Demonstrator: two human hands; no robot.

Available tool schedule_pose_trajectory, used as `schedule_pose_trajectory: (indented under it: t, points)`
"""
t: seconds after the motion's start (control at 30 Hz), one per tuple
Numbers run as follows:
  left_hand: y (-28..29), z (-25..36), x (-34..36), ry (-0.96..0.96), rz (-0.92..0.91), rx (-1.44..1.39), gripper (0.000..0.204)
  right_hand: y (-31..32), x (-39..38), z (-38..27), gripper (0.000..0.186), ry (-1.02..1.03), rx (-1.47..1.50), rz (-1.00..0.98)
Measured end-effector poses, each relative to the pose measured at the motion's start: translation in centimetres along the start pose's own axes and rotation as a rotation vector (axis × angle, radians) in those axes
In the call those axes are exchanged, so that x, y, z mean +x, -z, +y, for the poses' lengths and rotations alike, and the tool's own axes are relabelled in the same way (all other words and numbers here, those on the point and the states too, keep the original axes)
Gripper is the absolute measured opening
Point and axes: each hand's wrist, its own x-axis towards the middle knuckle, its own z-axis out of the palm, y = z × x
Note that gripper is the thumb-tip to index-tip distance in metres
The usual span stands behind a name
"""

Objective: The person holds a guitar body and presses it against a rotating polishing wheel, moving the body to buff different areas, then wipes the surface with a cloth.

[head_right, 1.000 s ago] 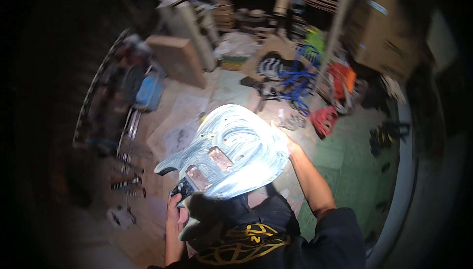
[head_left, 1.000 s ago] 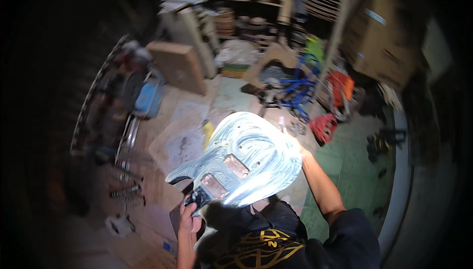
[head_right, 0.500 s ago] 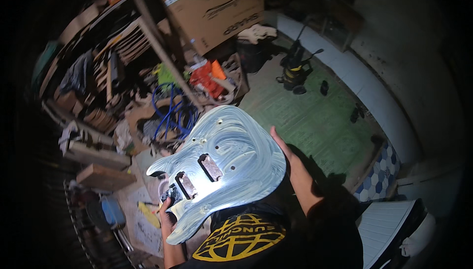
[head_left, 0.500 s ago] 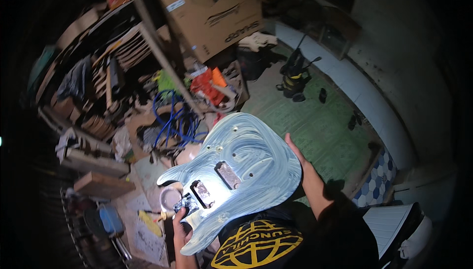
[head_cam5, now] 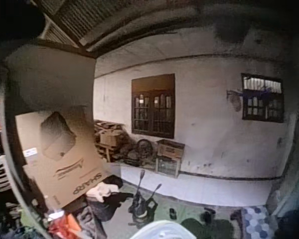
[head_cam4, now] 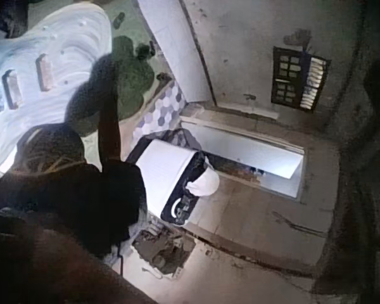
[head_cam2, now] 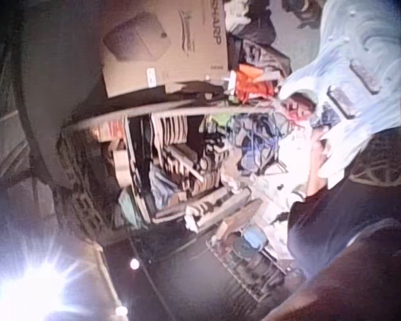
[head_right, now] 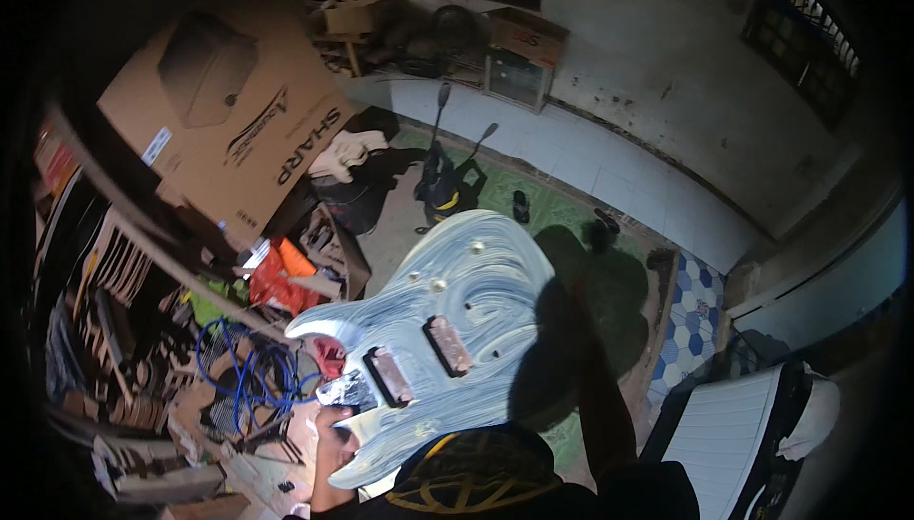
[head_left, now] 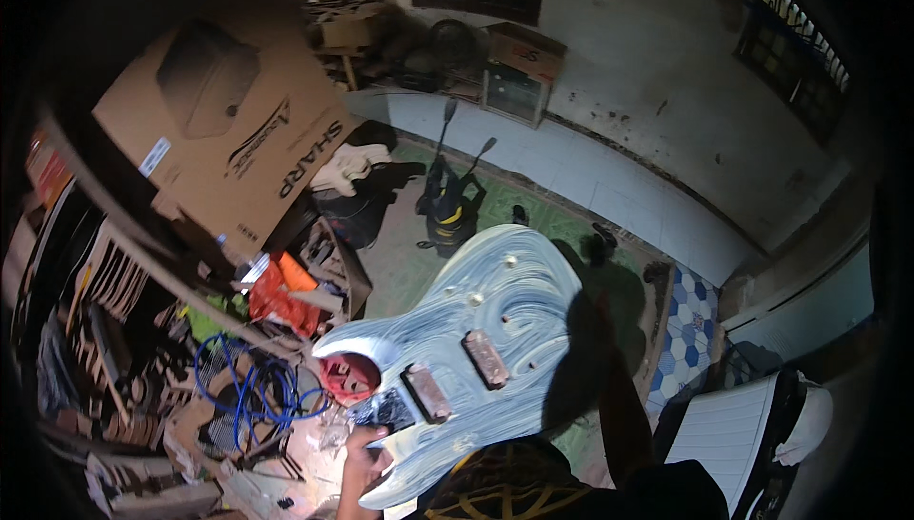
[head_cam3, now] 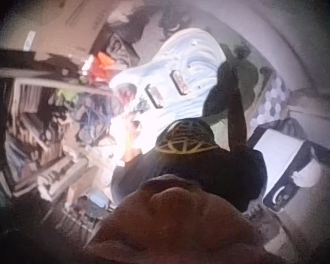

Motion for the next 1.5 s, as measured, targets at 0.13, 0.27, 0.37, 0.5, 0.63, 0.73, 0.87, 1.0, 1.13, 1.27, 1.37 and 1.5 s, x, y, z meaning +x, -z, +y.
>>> schedule_pose_trajectory:
  t: [0.13,0.27,0.37,0.5,0.63,0.73,0.87,1.0,1.13,1.27,1.37,1.5]
  points:
    - [-3.3,2.8,14.1,0.322,-0.113,0.158,0.028,5.9,2.5,-4.6,0.083,0.188,0.023,0.207]
    - [-7.9,1.0,28.6,0.386,-0.201,0.206,0.034,12.5,4.3,-9.8,0.085,0.362,0.051,0.361]
    - [-11.2,-1.6,38.0,0.388,-0.231,0.228,0.039,12.6,8.8,-13.6,0.091,0.462,-0.145,0.788]
    - [-16.4,-6.1,49.0,0.394,-0.248,0.247,0.047,21.5,11.6,-19.0,0.088,0.454,0.062,0.422]
    - [-22.6,-7.7,57.8,0.381,-0.095,0.298,0.012,22.4,19.7,-26.4,0.087,0.497,0.117,0.442]
    - [-22.0,-8.5,65.3,0.126,-0.166,0.514,0.013,23.1,26.5,-31.7,0.086,0.43,0.149,0.387]
    - [-25.1,-7.0,73.9,0.118,-0.074,0.43,0.012,22.8,37.5,-38.3,0.085,0.306,0.156,0.294]
    - [-31.3,-5.2,80.8,0.127,0.095,0.316,0.011,22.3,48.7,-43.8,0.084,0.17,0.119,0.23]
    - [-28.4,-3.0,90.5,0.001,0.053,0.284,0.011,22.3,61.0,-48.5,0.08,0.108,0.018,0.186]
    - [-27.5,-0.1,100.8,-0.234,-0.053,0.58,0.017,19.7,74.4,-52.8,0.087,0.019,0.068,0.041]
    - [-25.1,4.3,109.5,-0.377,-0.178,0.881,0.023,18.4,84.3,-56.1,0.091,-0.018,-0.103,0.199]
    - [-28.5,10.5,118.1,-0.642,-0.287,0.874,0.032,14.2,99.1,-60.1,0.097,-0.109,-0.156,0.107]
